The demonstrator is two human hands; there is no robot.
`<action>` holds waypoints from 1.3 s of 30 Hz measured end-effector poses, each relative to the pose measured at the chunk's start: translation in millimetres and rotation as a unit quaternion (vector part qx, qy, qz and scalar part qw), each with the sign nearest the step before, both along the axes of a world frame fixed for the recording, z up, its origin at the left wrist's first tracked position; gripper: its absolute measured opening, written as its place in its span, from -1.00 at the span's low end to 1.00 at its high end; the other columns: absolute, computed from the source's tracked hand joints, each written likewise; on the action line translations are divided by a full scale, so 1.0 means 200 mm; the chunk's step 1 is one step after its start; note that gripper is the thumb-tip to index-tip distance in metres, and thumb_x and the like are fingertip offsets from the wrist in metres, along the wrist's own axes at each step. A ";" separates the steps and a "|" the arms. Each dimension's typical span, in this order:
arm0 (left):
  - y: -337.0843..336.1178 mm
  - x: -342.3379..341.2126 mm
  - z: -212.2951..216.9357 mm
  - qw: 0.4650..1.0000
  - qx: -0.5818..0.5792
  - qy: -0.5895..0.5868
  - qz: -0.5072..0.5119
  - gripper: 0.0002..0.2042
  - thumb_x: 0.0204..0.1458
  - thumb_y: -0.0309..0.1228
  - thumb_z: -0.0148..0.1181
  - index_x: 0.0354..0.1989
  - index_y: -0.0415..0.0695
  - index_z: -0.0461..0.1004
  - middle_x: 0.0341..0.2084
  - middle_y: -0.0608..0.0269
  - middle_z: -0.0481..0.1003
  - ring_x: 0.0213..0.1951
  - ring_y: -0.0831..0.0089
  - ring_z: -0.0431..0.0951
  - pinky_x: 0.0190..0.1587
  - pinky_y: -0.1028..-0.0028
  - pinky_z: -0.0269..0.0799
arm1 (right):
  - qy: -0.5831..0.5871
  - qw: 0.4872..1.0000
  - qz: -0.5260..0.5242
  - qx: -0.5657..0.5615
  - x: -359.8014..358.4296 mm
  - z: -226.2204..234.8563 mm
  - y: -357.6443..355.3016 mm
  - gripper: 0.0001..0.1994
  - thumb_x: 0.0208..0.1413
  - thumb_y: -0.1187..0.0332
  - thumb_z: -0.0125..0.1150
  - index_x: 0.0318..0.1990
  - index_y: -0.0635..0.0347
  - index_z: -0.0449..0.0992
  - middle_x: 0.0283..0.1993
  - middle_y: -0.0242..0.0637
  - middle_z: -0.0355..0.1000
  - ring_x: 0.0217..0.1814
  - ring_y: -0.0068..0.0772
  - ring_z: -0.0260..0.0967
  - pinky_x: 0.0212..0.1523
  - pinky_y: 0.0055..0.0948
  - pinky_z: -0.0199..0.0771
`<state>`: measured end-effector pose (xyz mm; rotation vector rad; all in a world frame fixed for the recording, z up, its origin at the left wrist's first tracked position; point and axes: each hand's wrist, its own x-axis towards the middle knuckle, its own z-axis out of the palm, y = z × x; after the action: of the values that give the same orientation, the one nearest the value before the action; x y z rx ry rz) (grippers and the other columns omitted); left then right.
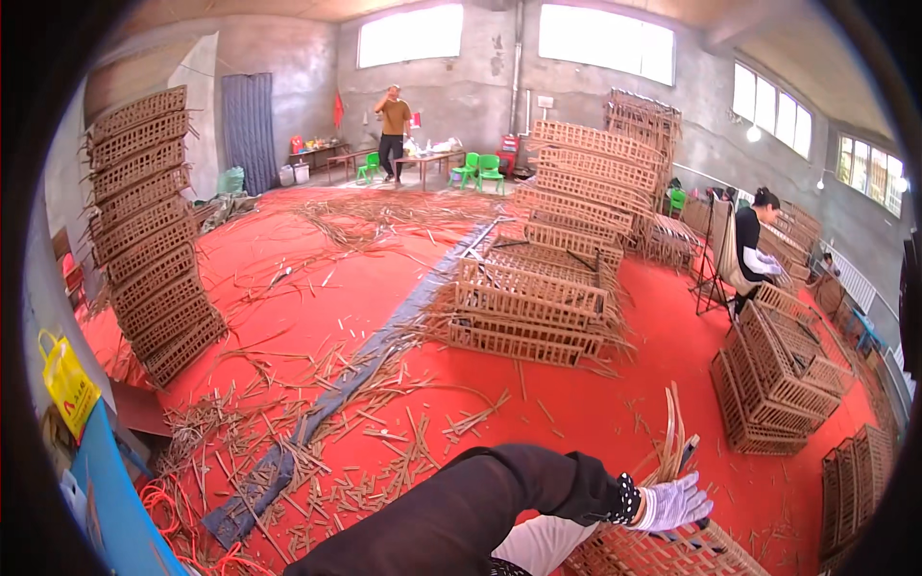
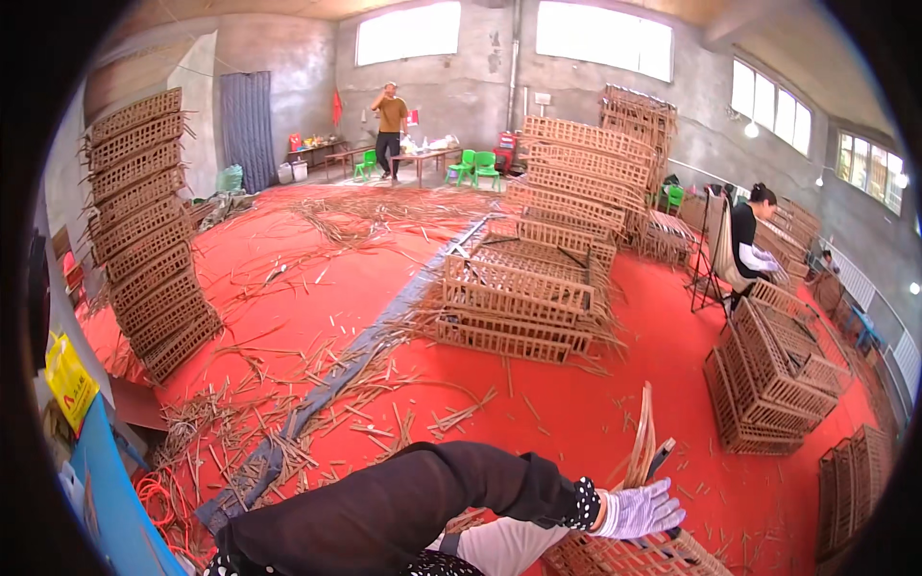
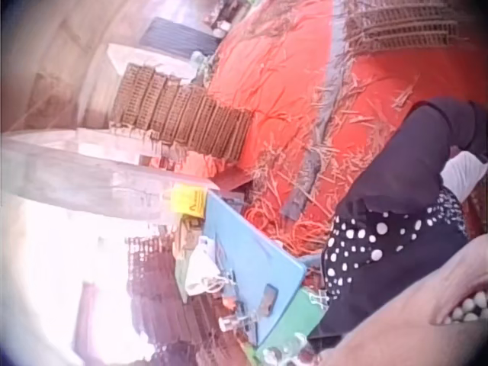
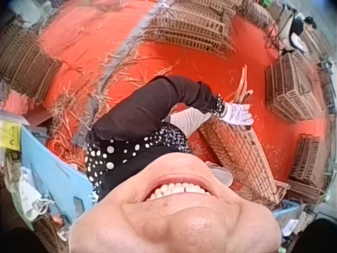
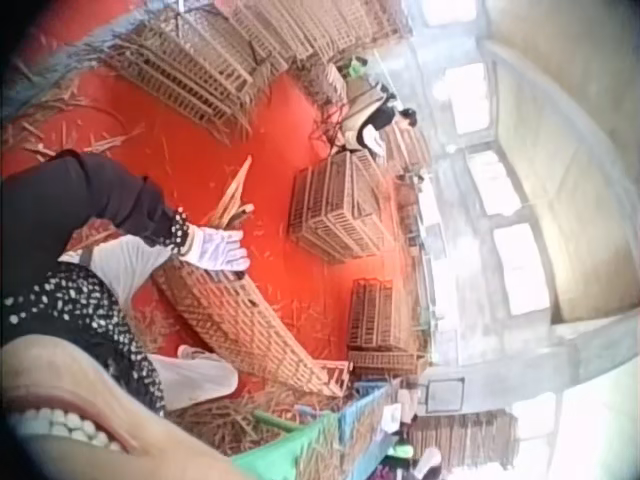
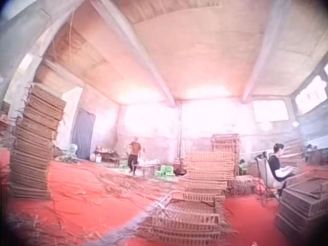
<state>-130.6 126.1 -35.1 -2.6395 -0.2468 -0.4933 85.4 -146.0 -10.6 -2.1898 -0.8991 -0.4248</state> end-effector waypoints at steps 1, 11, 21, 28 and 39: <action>0.01 0.01 -0.01 1.000 0.023 0.006 -0.010 -0.22 -0.04 0.07 -0.09 0.18 -0.38 -0.01 0.03 -0.10 0.28 0.05 0.09 0.34 0.20 -0.05 -0.05 | -0.004 1.000 -0.001 0.001 0.01 0.00 0.01 -0.63 0.15 0.19 -0.06 0.03 0.20 0.31 0.01 -0.11 0.31 0.02 -0.22 0.27 0.04 -0.26 0.29; -0.03 -0.14 0.03 0.997 0.025 0.056 -0.053 -0.44 0.06 -0.23 -0.19 0.21 -0.27 0.00 0.09 0.03 0.25 0.08 0.15 0.33 0.24 -0.14 -0.27 | -0.047 0.999 -0.023 0.004 0.03 -0.04 -0.02 -0.66 0.11 0.15 0.01 -0.07 0.19 0.40 -0.08 -0.12 0.37 -0.08 -0.18 0.34 -0.07 -0.25 0.36; 0.07 -0.27 -0.12 0.975 0.183 -0.104 0.070 -0.56 -0.04 -0.15 0.05 -0.05 -0.17 0.25 -0.04 0.12 0.28 0.08 0.19 0.23 0.19 0.15 0.09 | -0.148 0.979 0.142 0.004 -0.36 0.02 0.24 -0.70 -0.18 0.35 0.23 -0.21 0.17 0.47 -0.16 -0.12 0.40 -0.05 -0.03 0.31 -0.03 -0.17 0.33; 0.02 -0.16 -0.07 0.879 -0.247 -0.408 -0.028 0.02 -0.32 -0.14 0.43 0.28 -0.19 -0.14 0.23 -0.07 -0.04 0.28 0.00 -0.13 0.26 0.09 -0.17 | -0.041 0.999 0.017 -0.018 -0.45 -0.33 -0.12 -0.74 -0.09 0.29 0.16 -0.19 0.02 0.42 -0.11 -0.23 0.32 -0.09 -0.13 0.29 -0.10 -0.17 0.29; 0.10 -0.07 0.00 0.932 -0.288 -0.220 0.012 -0.30 -0.23 -0.16 0.37 0.05 -0.33 0.26 -0.02 -0.07 0.33 -0.03 0.10 0.35 0.06 0.22 0.24 | -0.002 0.959 -0.266 -0.098 -0.54 -0.33 -0.95 -0.77 -0.14 0.34 0.19 -0.26 0.08 0.45 -0.19 -0.21 0.39 -0.16 -0.14 0.37 -0.17 -0.21 0.37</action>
<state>-144.2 146.3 -35.2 -3.0375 -0.6462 -1.1592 -23.1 -335.4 -77.3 -2.6100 -0.3484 -0.6137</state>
